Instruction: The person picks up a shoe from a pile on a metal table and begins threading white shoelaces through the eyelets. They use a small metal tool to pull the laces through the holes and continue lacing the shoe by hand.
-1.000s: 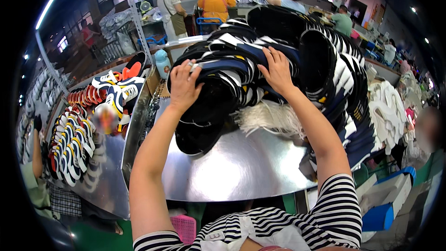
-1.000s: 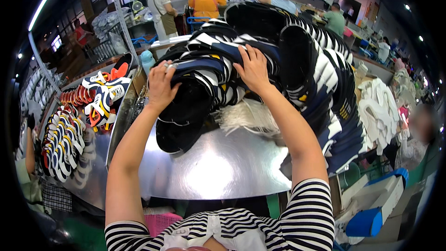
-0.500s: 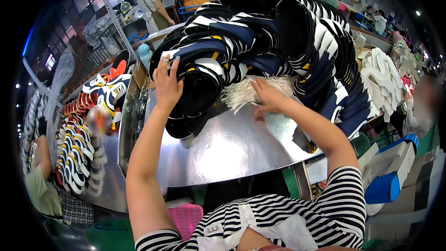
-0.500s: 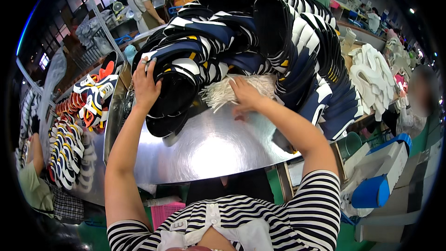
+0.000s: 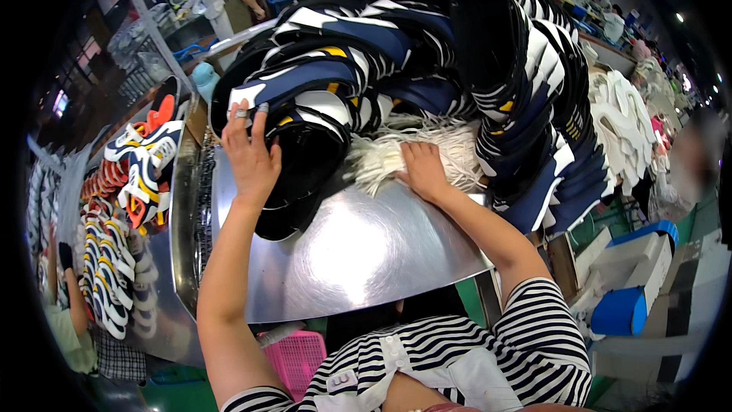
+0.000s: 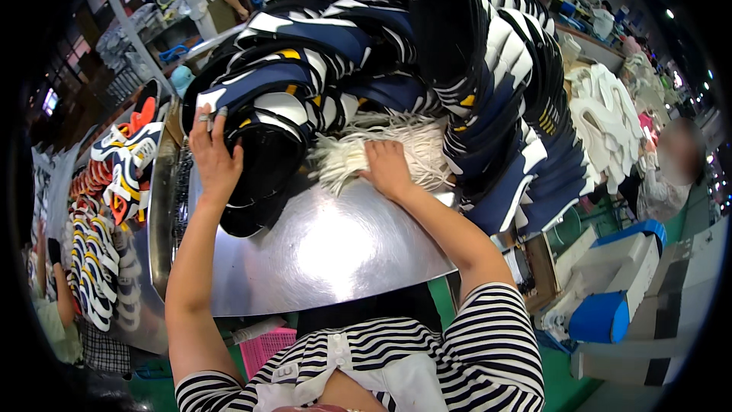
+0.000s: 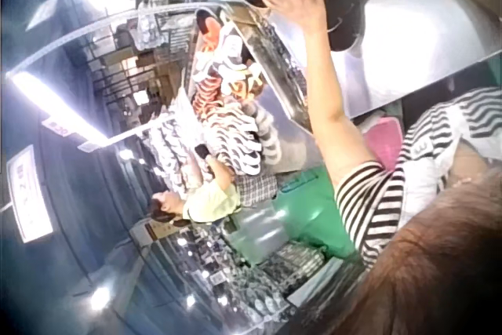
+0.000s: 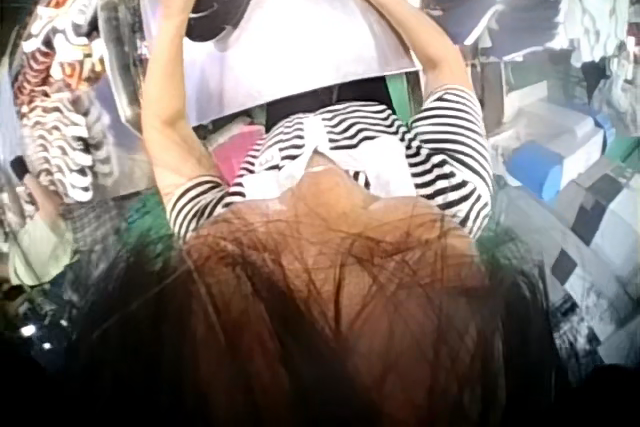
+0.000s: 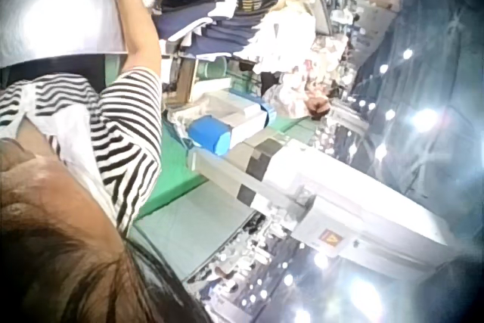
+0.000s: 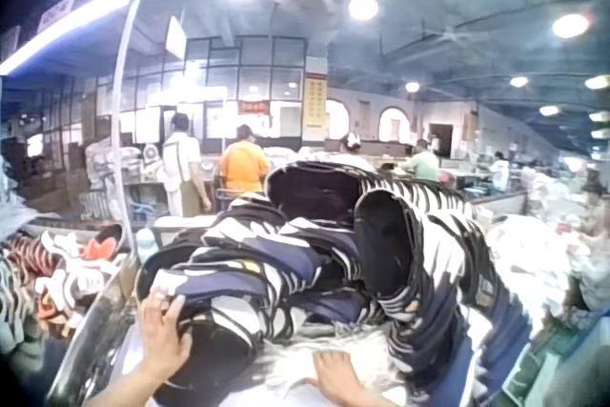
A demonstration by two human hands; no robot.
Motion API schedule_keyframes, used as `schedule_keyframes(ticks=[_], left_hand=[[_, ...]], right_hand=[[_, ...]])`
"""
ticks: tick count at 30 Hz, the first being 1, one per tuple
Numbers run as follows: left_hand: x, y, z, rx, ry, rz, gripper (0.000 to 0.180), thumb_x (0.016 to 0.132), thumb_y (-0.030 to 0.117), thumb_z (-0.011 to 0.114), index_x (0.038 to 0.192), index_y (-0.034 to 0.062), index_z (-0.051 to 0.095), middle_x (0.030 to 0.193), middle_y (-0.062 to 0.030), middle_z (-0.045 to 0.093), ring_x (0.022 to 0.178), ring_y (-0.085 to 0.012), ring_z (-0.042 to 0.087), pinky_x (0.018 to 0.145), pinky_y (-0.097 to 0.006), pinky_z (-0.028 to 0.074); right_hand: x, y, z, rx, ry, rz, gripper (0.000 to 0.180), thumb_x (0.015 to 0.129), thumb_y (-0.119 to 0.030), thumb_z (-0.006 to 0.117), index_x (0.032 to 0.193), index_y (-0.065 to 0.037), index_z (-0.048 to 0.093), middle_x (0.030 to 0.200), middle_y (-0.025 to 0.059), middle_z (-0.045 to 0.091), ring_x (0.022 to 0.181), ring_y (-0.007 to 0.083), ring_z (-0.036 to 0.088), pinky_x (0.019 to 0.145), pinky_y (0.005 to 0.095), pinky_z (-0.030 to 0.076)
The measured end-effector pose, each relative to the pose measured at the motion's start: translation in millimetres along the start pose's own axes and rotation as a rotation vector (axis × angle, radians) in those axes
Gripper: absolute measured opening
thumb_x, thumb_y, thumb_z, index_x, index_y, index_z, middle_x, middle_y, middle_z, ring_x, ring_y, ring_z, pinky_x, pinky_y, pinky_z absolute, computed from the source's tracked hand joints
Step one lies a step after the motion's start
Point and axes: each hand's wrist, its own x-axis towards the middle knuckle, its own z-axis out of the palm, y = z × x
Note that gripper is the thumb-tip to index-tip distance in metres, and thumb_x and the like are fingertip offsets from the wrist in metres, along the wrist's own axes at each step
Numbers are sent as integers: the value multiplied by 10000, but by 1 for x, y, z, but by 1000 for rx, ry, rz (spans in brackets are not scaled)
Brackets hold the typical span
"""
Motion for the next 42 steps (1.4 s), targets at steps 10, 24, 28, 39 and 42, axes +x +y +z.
schedule_keyframes(ticks=[10,24,28,39,42], left_hand=[[-13,17,-9,82,-32,44,697,776,65,717,1401,41,410,1532,-245,296,1424,-429,285,1113,-541,280],[-62,35,-32,141,-25,178,607,835,131,725,1388,83,479,1472,-223,394,1389,-420,343,1116,-540,291],[-69,61,-18,165,-59,223,583,874,174,719,1390,45,482,1401,-250,455,1330,-411,404,1084,-504,338],[-68,89,-40,248,-224,186,507,914,245,692,1353,49,531,1171,-207,568,1131,-384,532,950,-459,432],[-54,100,-48,149,-207,165,488,918,241,692,1337,43,539,1155,-205,581,1111,-379,544,940,-447,439]], right_hand=[[19,-16,-3,146,-27,55,794,815,-496,695,1344,43,450,1303,215,511,1270,371,435,1096,483,284],[-302,42,-203,513,283,615,257,860,-7,657,1116,-23,640,1052,124,657,882,262,643,760,334,525],[-409,73,-203,434,-118,871,170,883,-100,631,1018,-18,693,1009,146,692,936,306,668,816,389,526],[-425,100,-121,318,-959,437,135,731,-116,637,813,-135,744,843,102,716,800,321,683,649,431,514],[-429,101,-116,355,-1033,295,147,743,-147,716,881,-158,768,774,67,707,822,287,687,711,415,518]])
